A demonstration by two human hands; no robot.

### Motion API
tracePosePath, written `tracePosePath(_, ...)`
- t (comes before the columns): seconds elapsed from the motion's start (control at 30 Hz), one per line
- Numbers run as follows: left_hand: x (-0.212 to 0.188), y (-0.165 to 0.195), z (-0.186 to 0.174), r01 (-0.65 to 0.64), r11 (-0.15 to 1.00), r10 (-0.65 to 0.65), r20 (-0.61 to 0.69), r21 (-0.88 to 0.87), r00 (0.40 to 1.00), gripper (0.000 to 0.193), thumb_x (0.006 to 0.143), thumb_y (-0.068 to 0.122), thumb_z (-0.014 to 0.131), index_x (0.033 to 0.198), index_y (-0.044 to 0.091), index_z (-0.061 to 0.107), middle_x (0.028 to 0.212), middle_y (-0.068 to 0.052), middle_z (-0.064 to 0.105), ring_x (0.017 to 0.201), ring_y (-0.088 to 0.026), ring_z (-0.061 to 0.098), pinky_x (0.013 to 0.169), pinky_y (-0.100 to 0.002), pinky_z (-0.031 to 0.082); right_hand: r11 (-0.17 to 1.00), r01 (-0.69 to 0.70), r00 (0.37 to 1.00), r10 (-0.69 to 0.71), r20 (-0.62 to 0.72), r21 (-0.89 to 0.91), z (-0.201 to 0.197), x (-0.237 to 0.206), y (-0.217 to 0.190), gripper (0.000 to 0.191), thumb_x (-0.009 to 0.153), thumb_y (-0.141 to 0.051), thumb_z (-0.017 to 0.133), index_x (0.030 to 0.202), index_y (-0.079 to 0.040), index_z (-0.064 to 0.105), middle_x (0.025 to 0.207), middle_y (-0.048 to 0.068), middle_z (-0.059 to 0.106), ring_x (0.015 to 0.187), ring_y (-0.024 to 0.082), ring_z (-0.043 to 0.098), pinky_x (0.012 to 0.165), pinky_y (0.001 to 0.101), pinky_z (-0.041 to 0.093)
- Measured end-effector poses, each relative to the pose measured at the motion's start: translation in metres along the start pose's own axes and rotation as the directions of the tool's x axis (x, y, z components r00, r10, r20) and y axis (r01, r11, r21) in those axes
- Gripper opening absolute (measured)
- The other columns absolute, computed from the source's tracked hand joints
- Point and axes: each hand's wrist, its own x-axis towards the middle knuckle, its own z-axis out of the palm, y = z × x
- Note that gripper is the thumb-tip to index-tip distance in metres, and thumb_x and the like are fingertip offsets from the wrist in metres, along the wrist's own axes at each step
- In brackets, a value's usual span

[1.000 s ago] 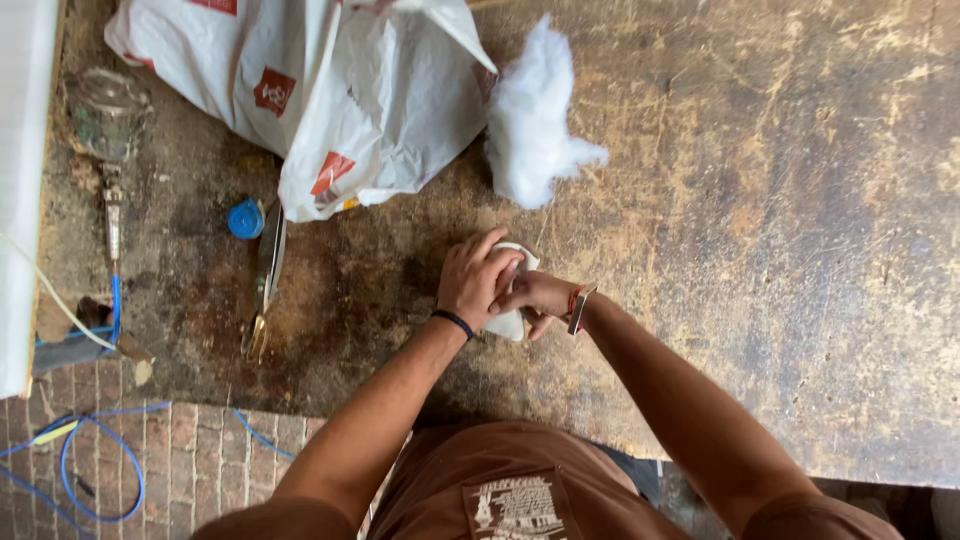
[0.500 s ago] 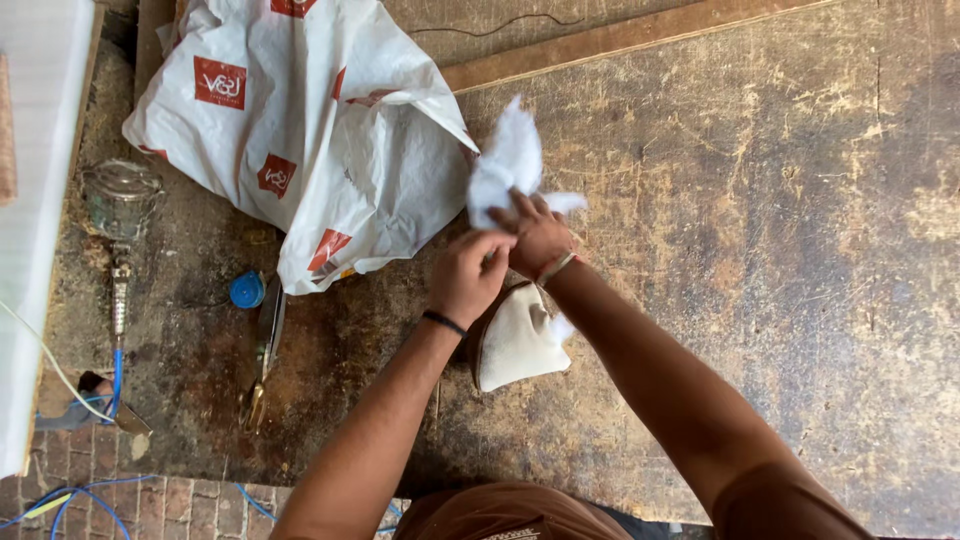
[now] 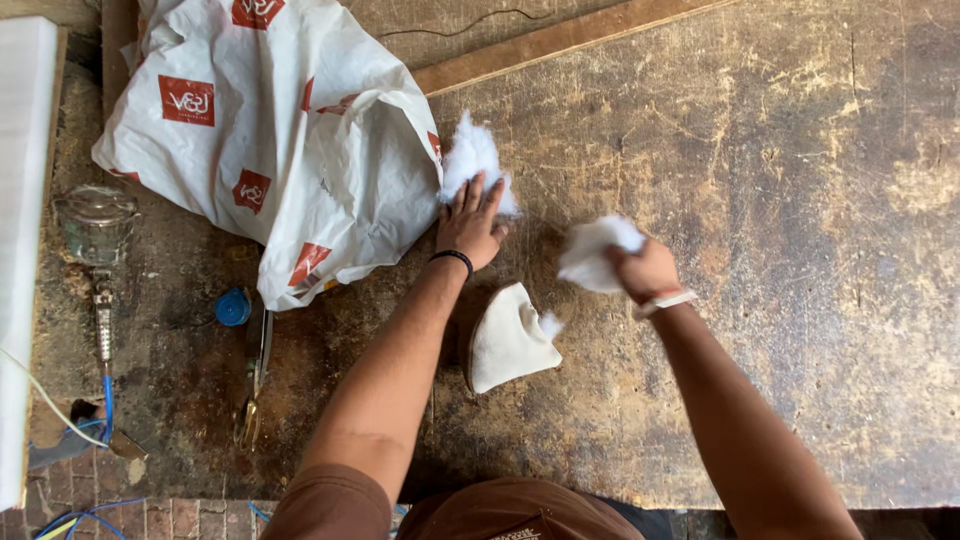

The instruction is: The person stuffs a small white fabric pouch with cotton-like material, repeatedly adding more material and adjusting the pouch to distribute the filling evenly. The person then folds and tucks the opening to close the pouch.

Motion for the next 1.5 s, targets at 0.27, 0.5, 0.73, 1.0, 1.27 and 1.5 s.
tracePosePath(0.27, -0.095, 0.066, 0.024, -0.283, 0.864, 0.096, -0.415, -0.416, 0.905, 0.036, 0.095, 0.024, 0.070, 0.128, 0.012, 0.061, 0.124, -0.008, 0.069, 0.106, -0.026, 0.068, 0.093, -0.041, 0.055, 0.529, 0.212, 0.965, 0.018, -0.260, 0.822, -0.004, -0.041, 0.094, 0.077, 0.081, 0.007, 0.039, 0.152, -0.020, 0.027, 0.140, 0.015, 0.053, 0.123, 0.033, 0.062, 0.093, 0.0489, 0.062)
tracePosePath(0.5, -0.173, 0.068, 0.058, -0.037, 0.997, 0.060, -0.401, 0.064, 0.914, 0.033, 0.088, 0.038, 0.074, 0.096, 0.010, 0.059, 0.086, -0.009, 0.074, 0.070, -0.023, 0.069, 0.066, -0.044, 0.056, 0.256, 0.207, 0.978, -0.091, -0.190, 0.944, 0.018, -0.055, 0.098, 0.019, 0.109, -0.010, 0.049, 0.120, 0.000, 0.061, 0.119, 0.018, 0.068, 0.109, 0.029, 0.072, 0.089, 0.0427, 0.066)
tracePosePath(0.73, -0.173, 0.038, 0.037, 0.211, 0.974, -0.225, -0.229, -0.087, 0.947, 0.040, 0.086, 0.021, 0.070, 0.118, 0.004, 0.051, 0.082, -0.014, 0.073, 0.074, -0.032, 0.072, 0.065, -0.046, 0.059, 0.321, 0.127, 0.989, -0.119, -0.093, 0.939, 0.033, -0.060, 0.085, 0.016, 0.104, -0.014, 0.056, 0.098, -0.005, 0.067, 0.100, 0.013, 0.072, 0.087, 0.027, 0.073, 0.071, 0.0418, 0.064)
tracePosePath(1.0, -0.170, 0.019, 0.046, 0.169, 0.985, -0.170, -0.038, -0.030, 0.985, 0.058, 0.085, 0.016, 0.077, 0.129, -0.005, 0.046, 0.087, -0.018, 0.071, 0.078, -0.031, 0.074, 0.072, -0.044, 0.062, 0.310, -0.055, 0.990, 0.139, 0.012, 0.949, 0.044, -0.061, 0.060, 0.014, 0.093, -0.007, 0.053, 0.093, -0.006, 0.066, 0.098, 0.016, 0.072, 0.089, 0.031, 0.075, 0.068, 0.0454, 0.070)
tracePosePath(1.27, -0.145, -0.022, 0.096, 0.114, 0.849, -0.193, -0.103, -0.516, 0.976, 0.043, 0.082, 0.004, 0.070, 0.119, 0.014, 0.051, 0.097, -0.012, 0.073, 0.085, -0.032, 0.074, 0.076, -0.043, 0.062, 0.765, 0.642, 0.740, -0.602, -0.300, 0.047, 0.155, -0.105, 0.062, 0.018, 0.080, -0.010, 0.060, 0.095, -0.013, 0.070, 0.103, 0.023, 0.074, 0.085, 0.031, 0.073, 0.064, 0.0341, 0.063)
tracePosePath(1.5, -0.135, -0.052, 0.107, -0.001, 0.791, -0.184, -0.239, -0.611, 0.953, 0.031, 0.087, 0.002, 0.063, 0.112, 0.012, 0.048, 0.095, -0.011, 0.071, 0.086, -0.028, 0.072, 0.073, -0.042, 0.057, 0.374, 0.922, 0.388, -0.883, 0.264, -0.102, 0.140, -0.120, 0.059, 0.042, 0.073, -0.020, 0.062, 0.111, -0.005, 0.074, 0.092, 0.015, 0.075, 0.074, 0.026, 0.067, 0.074, 0.0423, 0.063)
